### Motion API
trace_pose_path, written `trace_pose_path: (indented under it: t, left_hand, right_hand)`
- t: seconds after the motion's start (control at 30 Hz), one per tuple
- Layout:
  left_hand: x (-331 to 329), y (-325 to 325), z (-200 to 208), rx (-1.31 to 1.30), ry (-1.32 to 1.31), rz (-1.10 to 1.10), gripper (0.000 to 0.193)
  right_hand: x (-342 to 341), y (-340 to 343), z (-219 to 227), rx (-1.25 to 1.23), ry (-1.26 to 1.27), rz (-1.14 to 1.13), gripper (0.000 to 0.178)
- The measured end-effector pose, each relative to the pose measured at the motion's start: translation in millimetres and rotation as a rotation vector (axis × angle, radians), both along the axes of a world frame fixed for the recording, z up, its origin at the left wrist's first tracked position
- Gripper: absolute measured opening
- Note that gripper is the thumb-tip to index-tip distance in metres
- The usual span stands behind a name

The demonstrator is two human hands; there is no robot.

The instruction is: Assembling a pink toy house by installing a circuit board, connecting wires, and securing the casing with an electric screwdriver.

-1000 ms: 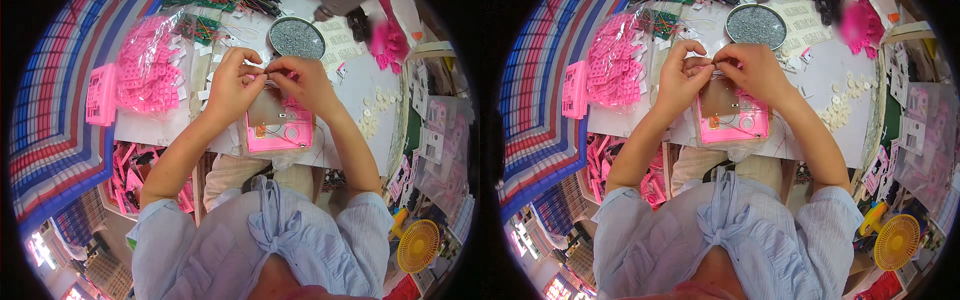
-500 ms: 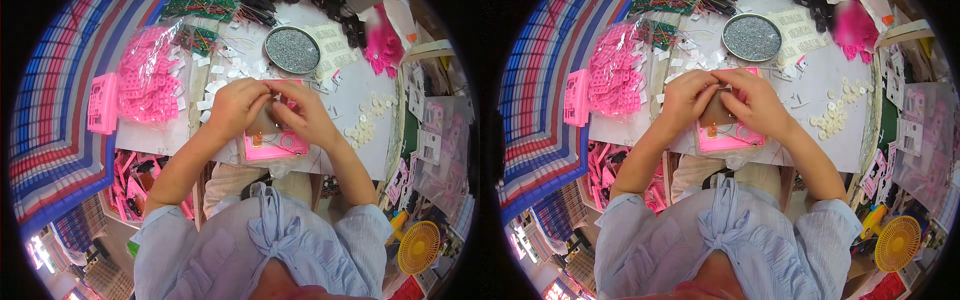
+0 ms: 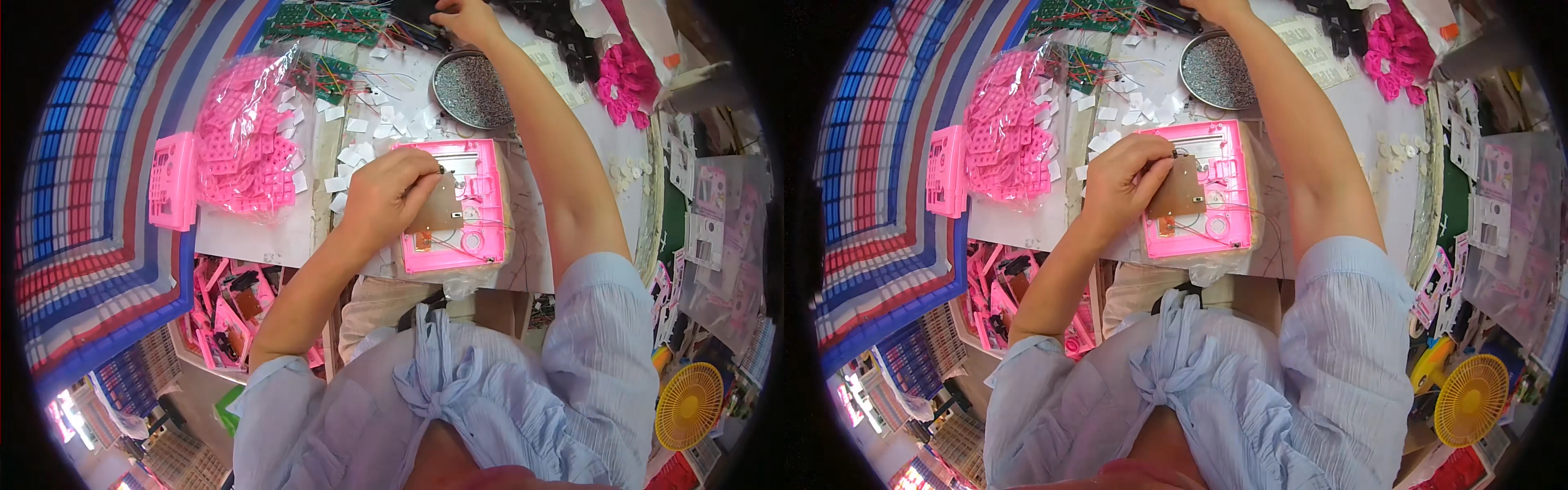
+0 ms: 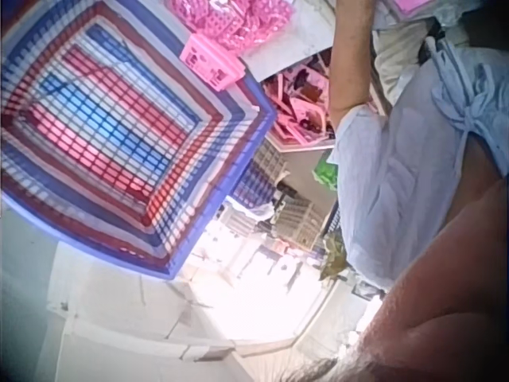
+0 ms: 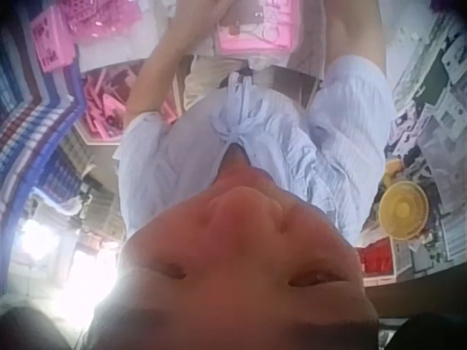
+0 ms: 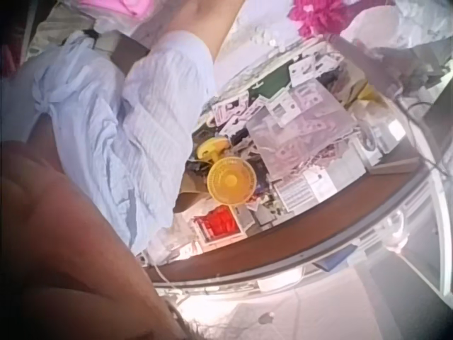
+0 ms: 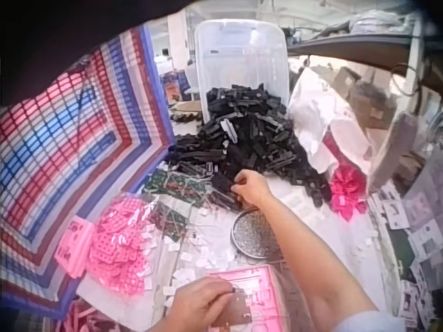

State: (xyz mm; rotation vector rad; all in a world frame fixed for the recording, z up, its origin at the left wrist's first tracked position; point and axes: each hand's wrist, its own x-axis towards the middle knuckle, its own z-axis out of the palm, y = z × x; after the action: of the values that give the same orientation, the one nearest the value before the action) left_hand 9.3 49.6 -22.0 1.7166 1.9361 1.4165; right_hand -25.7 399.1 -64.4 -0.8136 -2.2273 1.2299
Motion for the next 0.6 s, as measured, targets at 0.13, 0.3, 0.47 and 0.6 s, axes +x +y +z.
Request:
trace_pose_path:
  t: [0.13,0.3,0.47,0.6]
  left_hand:
    - [0,-1,-4,0.016,0.036,0.032,0.011]
    - [-15,-18,-12,0.067,0.170,0.132,0.012]
    - [-20,-16,-10,0.072,0.118,0.105,0.011]
    - [-20,-17,-15,0.074,0.072,0.132,0.011]
  right_hand:
    - [27,-15,22,0.395,0.188,-0.211,0.017]
    - [134,-121,146,0.724,0.102,0.093,0.030]
    - [193,-211,95,0.760,0.014,0.415,0.021]
    - [169,-231,46,0.673,0.137,0.462,0.021]
